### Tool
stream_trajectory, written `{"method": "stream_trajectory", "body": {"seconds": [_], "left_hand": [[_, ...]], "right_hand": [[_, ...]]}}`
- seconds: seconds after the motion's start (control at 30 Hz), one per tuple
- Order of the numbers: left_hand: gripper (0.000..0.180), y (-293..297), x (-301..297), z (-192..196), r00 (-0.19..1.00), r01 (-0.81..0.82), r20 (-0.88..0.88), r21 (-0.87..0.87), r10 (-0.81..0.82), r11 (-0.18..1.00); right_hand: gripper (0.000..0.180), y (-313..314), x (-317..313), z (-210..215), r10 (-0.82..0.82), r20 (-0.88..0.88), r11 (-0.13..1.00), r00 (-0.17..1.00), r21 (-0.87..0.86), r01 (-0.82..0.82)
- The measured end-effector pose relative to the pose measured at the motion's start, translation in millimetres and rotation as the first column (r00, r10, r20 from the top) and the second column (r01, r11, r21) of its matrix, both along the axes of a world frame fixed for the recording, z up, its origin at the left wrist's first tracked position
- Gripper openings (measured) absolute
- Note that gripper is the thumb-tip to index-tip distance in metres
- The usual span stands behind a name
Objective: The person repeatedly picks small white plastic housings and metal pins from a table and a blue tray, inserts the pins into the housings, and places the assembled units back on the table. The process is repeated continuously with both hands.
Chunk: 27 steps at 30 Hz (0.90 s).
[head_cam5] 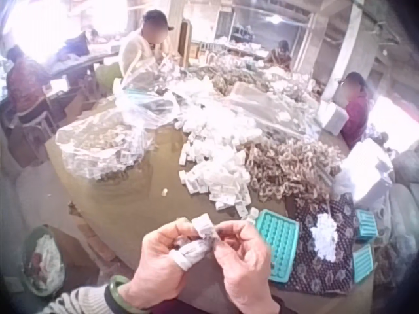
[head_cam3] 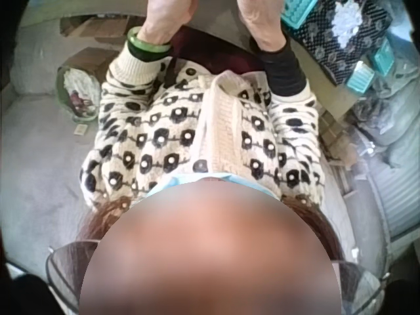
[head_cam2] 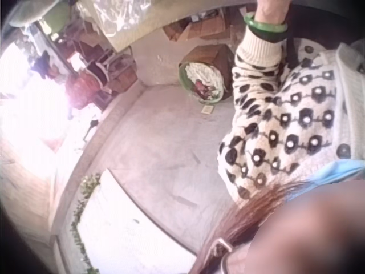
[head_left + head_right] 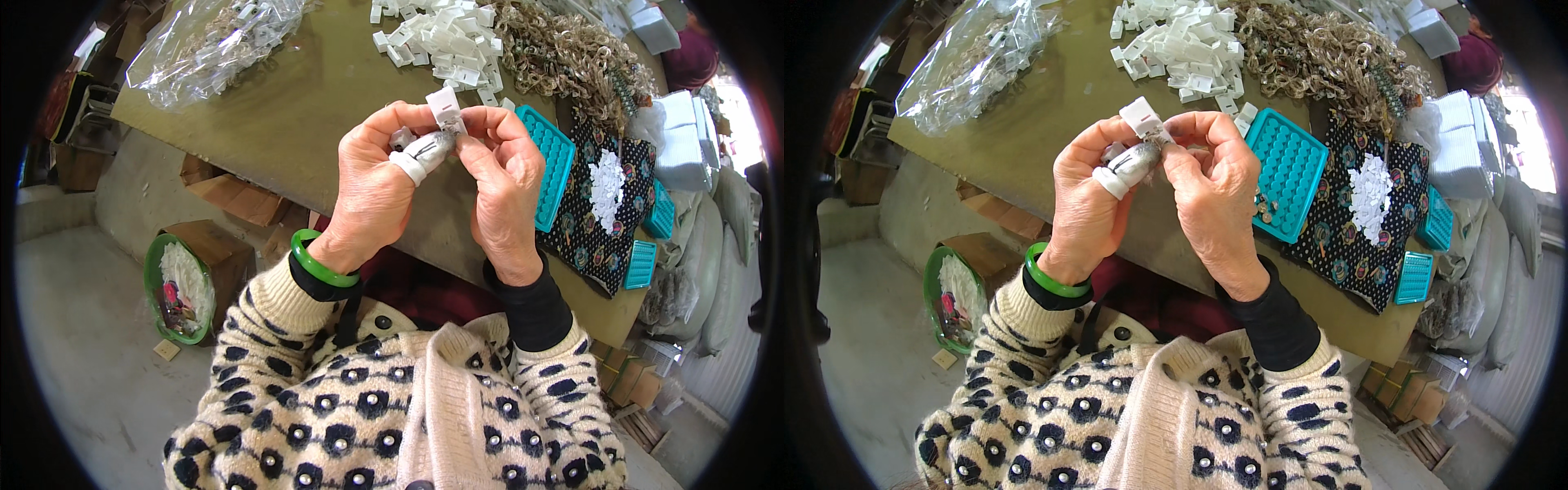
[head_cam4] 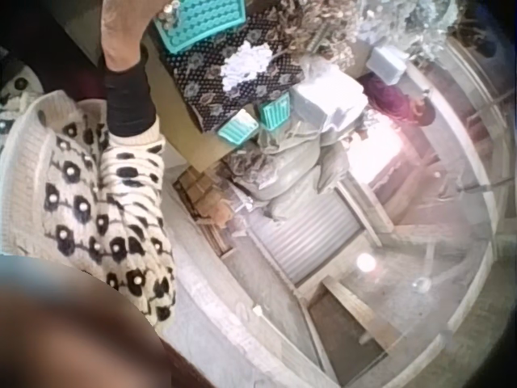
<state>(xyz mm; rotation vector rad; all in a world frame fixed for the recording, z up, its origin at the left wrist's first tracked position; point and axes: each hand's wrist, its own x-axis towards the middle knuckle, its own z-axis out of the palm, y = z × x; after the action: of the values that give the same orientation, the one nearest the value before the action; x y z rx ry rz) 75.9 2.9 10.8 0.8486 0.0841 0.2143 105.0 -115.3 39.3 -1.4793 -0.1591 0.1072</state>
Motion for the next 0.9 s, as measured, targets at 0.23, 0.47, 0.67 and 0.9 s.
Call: {"method": "stream_trajectory", "body": {"seconds": [0.23,0.47,0.67,0.9], "left_hand": [[0.019,-8.8,1.3,-8.8,0.976,-0.166,0.208,0.484,0.072,0.859],[0.022,17.6,14.5,6.7,0.978,-0.115,0.196,0.224,0.071,0.968],[0.030,32.8,18.3,-1.0,0.988,0.090,0.124,0.059,-0.096,0.994],[0.030,4.8,5.8,-13.4,0.970,0.240,-0.053,0.040,-0.238,0.970]], "right_hand": [[0.020,-2.3,3.4,-4.9,-0.046,-0.043,0.999,0.998,-0.021,0.045],[0.015,-63.3,7.8,15.0,-0.032,0.273,0.919,0.962,-0.370,0.136],[0.014,-107.0,-5.2,0.8,0.276,0.607,0.582,0.745,-0.722,0.373],[0.020,-120.5,-4.4,-16.8,0.424,0.566,0.509,0.707,-0.795,0.331]]}}
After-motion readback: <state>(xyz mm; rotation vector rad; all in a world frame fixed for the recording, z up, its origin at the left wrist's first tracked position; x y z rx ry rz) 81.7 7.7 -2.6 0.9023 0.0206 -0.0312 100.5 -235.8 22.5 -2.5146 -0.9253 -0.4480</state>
